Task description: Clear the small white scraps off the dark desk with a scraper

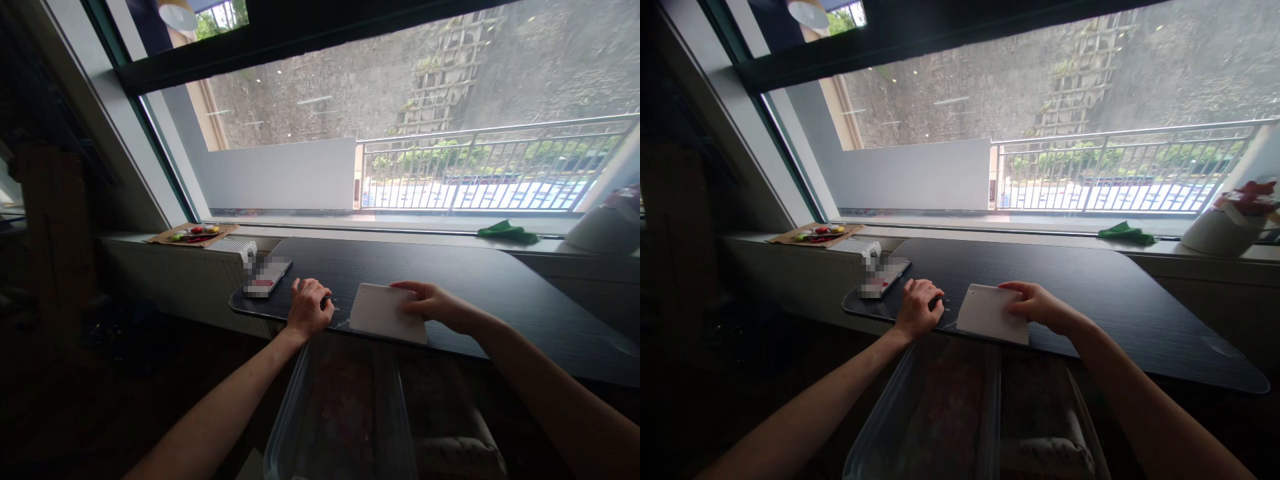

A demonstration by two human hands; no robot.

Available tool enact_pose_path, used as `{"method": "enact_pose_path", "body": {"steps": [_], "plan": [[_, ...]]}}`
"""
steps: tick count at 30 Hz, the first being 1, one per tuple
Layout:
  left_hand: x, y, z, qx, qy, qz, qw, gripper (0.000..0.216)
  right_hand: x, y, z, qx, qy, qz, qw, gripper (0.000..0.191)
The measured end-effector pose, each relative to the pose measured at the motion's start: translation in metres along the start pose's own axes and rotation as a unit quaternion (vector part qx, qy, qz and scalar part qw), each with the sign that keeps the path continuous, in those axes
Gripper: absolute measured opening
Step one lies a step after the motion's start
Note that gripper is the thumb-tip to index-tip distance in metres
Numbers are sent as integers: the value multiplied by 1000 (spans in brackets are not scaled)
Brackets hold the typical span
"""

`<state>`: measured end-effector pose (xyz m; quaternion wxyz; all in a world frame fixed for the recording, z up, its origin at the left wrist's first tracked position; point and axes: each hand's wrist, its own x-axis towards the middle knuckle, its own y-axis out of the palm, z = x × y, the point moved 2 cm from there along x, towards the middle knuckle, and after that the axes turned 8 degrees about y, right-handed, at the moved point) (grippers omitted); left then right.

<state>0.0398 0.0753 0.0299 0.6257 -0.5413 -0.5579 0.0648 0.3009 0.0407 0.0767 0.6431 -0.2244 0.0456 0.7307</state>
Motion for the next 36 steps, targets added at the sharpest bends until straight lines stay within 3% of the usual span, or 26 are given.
{"method": "enact_pose_path", "body": {"steps": [6,15,24,30,36], "plan": [[0,0,1,-10,-7,-4,1000,15,-8,3,6,-11,-13,7,1000,54],[2,2,12,-28,-39,-42,998,22,36,27,22,-27,-109,-125,986,58],[3,3,17,-51,-67,-58,995,26,21,38,27,-46,-66,-33,996,53],[3,2,15,-52,-68,-60,995,26,24,30,22,-30,-69,-46,996,58],[4,2,15,-51,-66,-59,995,25,20,34,15,-29,-53,-14,998,57]]}}
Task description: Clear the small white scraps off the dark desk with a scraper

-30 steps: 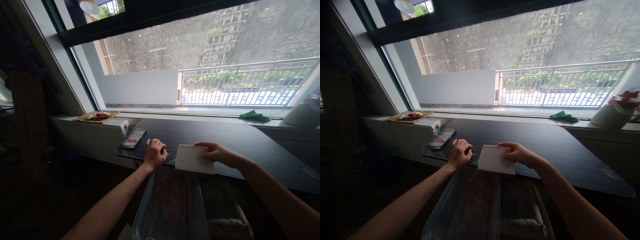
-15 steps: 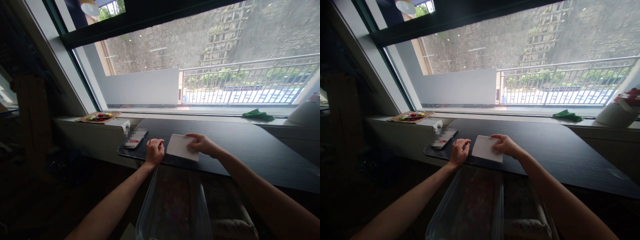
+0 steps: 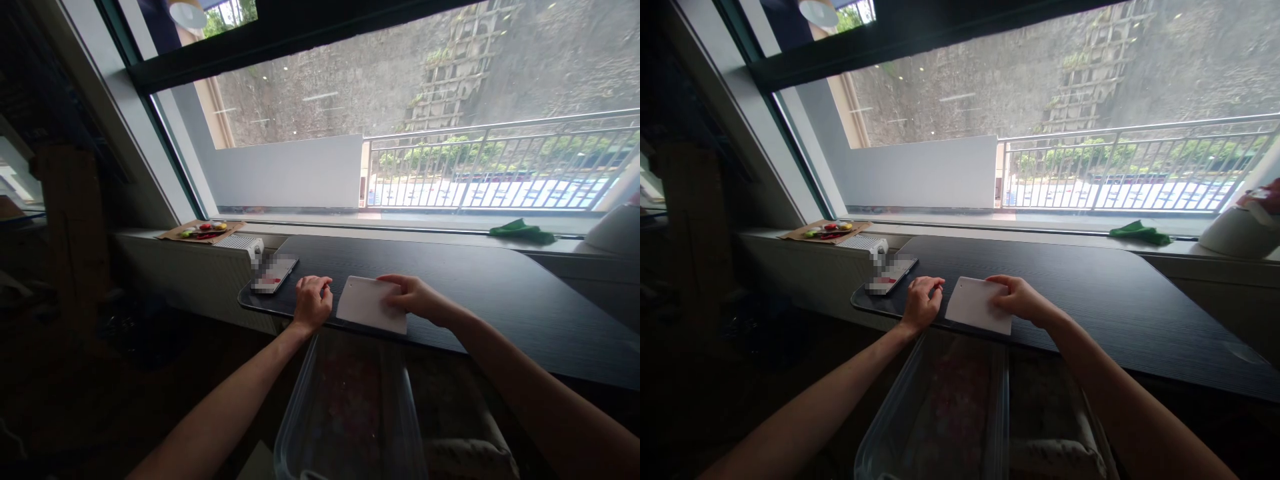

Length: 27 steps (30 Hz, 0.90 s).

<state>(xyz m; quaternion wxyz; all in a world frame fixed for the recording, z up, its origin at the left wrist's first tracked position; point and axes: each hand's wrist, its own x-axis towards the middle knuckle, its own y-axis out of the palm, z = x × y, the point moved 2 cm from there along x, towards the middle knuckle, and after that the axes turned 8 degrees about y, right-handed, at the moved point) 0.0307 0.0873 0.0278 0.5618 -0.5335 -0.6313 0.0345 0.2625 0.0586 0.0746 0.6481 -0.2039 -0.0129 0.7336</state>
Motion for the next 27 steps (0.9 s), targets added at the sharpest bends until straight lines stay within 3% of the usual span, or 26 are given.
{"method": "enact_pose_path", "body": {"steps": [8,27], "plan": [[0,0,-1,4,2,5,1000,25,-13,3,3,0,7,30,1000,54],[0,1,0,14,11,8,1000,23,-14,-9,-5,-6,21,13,1000,61]]}}
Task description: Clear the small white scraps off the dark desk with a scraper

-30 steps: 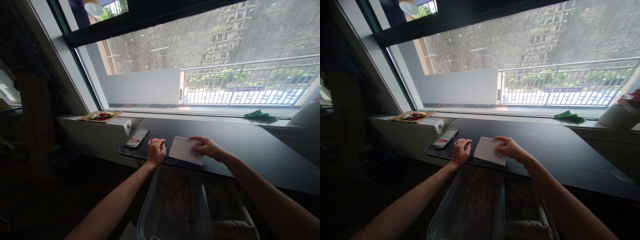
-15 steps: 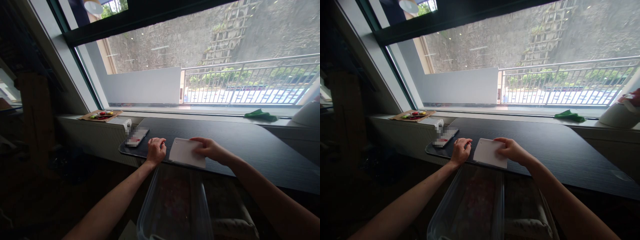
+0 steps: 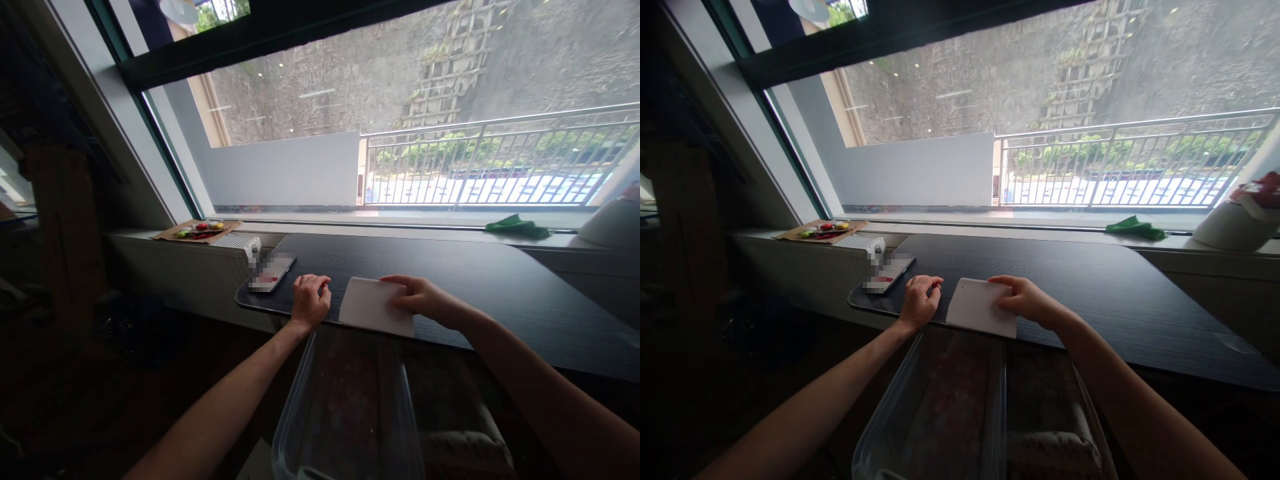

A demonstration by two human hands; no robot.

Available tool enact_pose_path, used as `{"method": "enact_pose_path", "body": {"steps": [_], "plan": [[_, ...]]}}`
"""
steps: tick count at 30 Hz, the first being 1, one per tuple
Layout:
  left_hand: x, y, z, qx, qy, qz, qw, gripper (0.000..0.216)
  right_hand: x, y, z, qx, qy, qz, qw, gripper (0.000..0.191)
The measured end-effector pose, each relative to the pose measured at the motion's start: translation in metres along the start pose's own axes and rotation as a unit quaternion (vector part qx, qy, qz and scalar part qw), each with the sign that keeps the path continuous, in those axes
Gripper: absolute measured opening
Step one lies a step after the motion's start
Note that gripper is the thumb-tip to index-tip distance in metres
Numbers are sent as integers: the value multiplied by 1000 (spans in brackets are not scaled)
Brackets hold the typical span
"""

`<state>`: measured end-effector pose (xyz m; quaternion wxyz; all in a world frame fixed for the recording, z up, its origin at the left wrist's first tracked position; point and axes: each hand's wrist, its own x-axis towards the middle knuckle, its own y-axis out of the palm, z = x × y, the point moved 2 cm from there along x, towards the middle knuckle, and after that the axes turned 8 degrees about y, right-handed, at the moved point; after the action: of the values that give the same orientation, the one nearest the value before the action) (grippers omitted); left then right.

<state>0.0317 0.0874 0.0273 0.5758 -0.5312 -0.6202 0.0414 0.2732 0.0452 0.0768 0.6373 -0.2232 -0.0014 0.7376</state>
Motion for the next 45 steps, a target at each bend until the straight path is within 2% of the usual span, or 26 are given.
{"method": "enact_pose_path", "body": {"steps": [3,7,10,13,15,18,20,23,26,31,34,37,40,42,45], "plan": [[-1,0,0,2,4,1,1000,21,-2,-7,-5,-16,11,-18,1000,65],[-1,1,1,4,15,6,1000,18,-4,-13,-11,-57,23,-19,998,55],[-2,1,1,8,26,10,1000,17,3,-17,-12,-84,2,-84,993,55],[-2,0,1,5,36,15,999,16,16,-14,-10,-137,-16,-142,980,41],[-2,-1,2,-2,43,17,999,17,23,-12,-9,-187,-29,-179,965,35],[-1,-1,3,-16,58,28,998,20,23,-11,-8,-266,-47,-227,936,36],[-1,-1,3,-23,75,49,996,22,16,-12,-8,-311,-61,-225,921,36],[-1,-2,-1,-27,103,101,989,24,-2,-18,-11,-358,-88,-172,913,28],[0,-4,-7,-11,111,145,983,24,-20,-29,-19,-377,-120,-145,907,29],[2,-9,-26,20,111,183,977,21,-29,-49,-46,-350,-206,-149,902,35],[3,-11,-45,10,125,188,974,17,-30,-54,-61,-319,-229,-187,901,33],[5,-10,-59,-9,137,188,972,9,-40,-56,-63,-294,-216,-230,902,32],[5,-7,-63,-33,147,189,970,9,-59,-53,-55,-328,-171,-212,905,34],[4,-1,-61,-52,156,196,967,14,-73,-50,-46,-377,-131,-207,893,36],[1,11,-56,-76,168,210,960,25,-89,-41,-40,-467,-28,-200,861,35]]}}
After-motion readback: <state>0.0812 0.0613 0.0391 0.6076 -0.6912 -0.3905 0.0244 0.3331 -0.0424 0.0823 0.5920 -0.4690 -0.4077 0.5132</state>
